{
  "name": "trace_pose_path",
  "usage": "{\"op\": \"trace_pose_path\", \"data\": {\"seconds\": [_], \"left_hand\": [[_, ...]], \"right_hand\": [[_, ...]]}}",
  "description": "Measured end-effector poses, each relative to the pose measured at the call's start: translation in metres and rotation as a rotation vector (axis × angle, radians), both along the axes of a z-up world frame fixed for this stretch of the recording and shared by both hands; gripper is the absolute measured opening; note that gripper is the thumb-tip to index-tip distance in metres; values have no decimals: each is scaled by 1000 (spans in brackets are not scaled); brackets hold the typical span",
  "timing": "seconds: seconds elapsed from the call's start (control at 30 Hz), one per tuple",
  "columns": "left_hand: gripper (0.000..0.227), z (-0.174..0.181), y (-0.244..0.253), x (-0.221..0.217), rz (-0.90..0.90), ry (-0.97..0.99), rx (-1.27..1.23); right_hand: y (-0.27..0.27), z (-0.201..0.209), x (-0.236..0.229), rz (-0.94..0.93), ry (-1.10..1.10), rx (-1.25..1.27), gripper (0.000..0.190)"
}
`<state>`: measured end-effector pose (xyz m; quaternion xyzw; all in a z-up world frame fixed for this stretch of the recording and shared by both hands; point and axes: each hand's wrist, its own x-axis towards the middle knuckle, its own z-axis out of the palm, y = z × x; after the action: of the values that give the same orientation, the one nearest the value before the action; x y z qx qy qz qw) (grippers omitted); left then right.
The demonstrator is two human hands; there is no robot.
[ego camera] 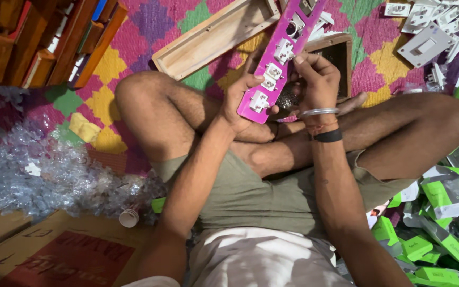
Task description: The person sits on a colorful mat and assembles electrical switchboards by inserting white switch modules into red and pink plastic frames. They secure each module with screws from a wooden box using a screwdriver, then place the completed boards aside.
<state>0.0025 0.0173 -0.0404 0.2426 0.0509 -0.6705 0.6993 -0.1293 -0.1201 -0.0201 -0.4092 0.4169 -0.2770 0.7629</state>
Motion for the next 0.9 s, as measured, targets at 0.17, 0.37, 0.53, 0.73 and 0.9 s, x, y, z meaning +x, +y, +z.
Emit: {"op": "trace_pose_path", "data": {"seconds": [0.17,0.37,0.53,0.73,0.9], "left_hand": [[41,2,0,1,-6,121,-8],[44,13,3,4,11,184,-84],[45,24,7,5,25,228,-120],[46,27,4,8,52,246,-174],[49,24,6,10,85,206,-147]], "right_hand": [[10,0,12,-81,5,-217,6],[20,1,14,-103,144,-930,7],[14,-4,14,-83,163,-913,12],[23,8,7,16,143,-871,19],[31,17,5,-21,-64,-740,42]]}}
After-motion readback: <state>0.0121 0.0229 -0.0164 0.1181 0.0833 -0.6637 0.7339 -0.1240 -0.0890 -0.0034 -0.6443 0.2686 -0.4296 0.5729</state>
